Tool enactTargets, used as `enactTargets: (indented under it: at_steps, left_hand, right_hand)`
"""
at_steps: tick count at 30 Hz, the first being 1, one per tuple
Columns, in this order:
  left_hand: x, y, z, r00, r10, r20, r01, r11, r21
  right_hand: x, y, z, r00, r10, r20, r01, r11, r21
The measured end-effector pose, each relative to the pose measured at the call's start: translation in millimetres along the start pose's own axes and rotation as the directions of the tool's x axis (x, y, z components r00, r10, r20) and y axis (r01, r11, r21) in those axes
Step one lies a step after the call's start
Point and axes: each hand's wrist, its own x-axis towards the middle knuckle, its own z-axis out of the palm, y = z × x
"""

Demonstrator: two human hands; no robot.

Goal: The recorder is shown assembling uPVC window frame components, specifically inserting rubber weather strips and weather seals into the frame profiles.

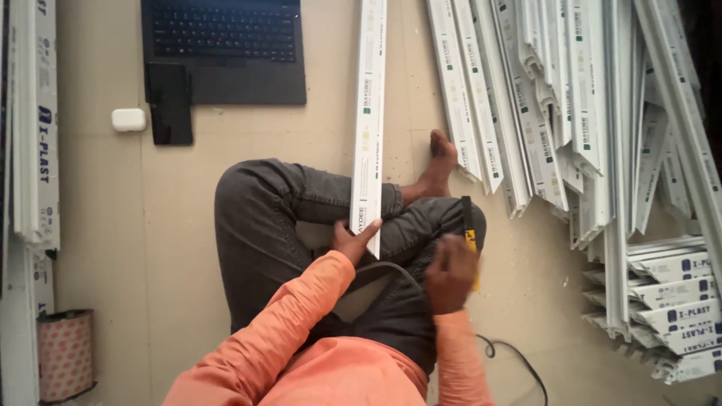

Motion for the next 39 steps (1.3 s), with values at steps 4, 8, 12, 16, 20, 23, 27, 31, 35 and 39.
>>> enactTargets:
  at_steps: [4, 8, 12, 16, 20, 23, 27, 31, 35, 39]
  left_hand:
    - [6.1, -15.0, 1.7, 0.976, -0.055, 0.211, 0.114, 0.953, -0.279]
    - [11.0, -26.1, -6.9, 0.952, -0.052, 0.302, 0.202, 0.847, -0.491]
    - [8.8, -17.4, -12.3, 0.934, -0.065, 0.351, 0.258, 0.802, -0.539]
    - [2.9, -9.6, -11.3, 0.904, -0.06, 0.422, 0.331, 0.724, -0.605]
    - [17.0, -35.5, -12.3, 0.895, 0.014, 0.446, 0.326, 0.661, -0.676]
    - [18.3, -34.8, -13.0, 0.88, 0.037, 0.473, 0.344, 0.636, -0.691]
    - [8.7, -17.8, -14.7, 0.859, 0.017, 0.512, 0.393, 0.619, -0.68]
    - [4.5, -10.9, -17.2, 0.845, -0.033, 0.534, 0.447, 0.593, -0.67]
    - [0.1, 2.1, -17.0, 0.845, -0.043, 0.533, 0.466, 0.548, -0.695]
    - [1.8, -3.1, -17.5, 0.844, -0.021, 0.536, 0.467, 0.52, -0.715]
  right_hand:
    - [-14.2, -21.3, 44.3, 0.892, 0.162, 0.423, -0.346, 0.846, 0.406]
    - [-20.4, -38.1, 78.1, 0.671, 0.19, 0.717, -0.714, 0.428, 0.554]
    - [-2.5, -52.2, 65.4, 0.77, 0.126, 0.625, -0.593, 0.503, 0.629]
    - [10.7, -56.4, 57.3, 0.801, 0.06, 0.596, -0.48, 0.661, 0.577]
    - [6.8, -59.0, 66.8, 0.879, 0.026, 0.477, -0.313, 0.784, 0.535]
    - [14.8, -68.0, 63.4, 0.877, 0.072, 0.475, -0.331, 0.806, 0.491]
    - [25.2, -74.9, 63.9, 0.853, 0.165, 0.496, -0.404, 0.81, 0.425]
    - [36.0, -79.8, 67.8, 0.847, 0.226, 0.482, -0.41, 0.854, 0.32]
    - [42.1, -81.2, 74.5, 0.84, 0.256, 0.478, -0.418, 0.868, 0.268]
    - [44.9, -85.2, 71.4, 0.834, 0.26, 0.486, -0.421, 0.87, 0.257]
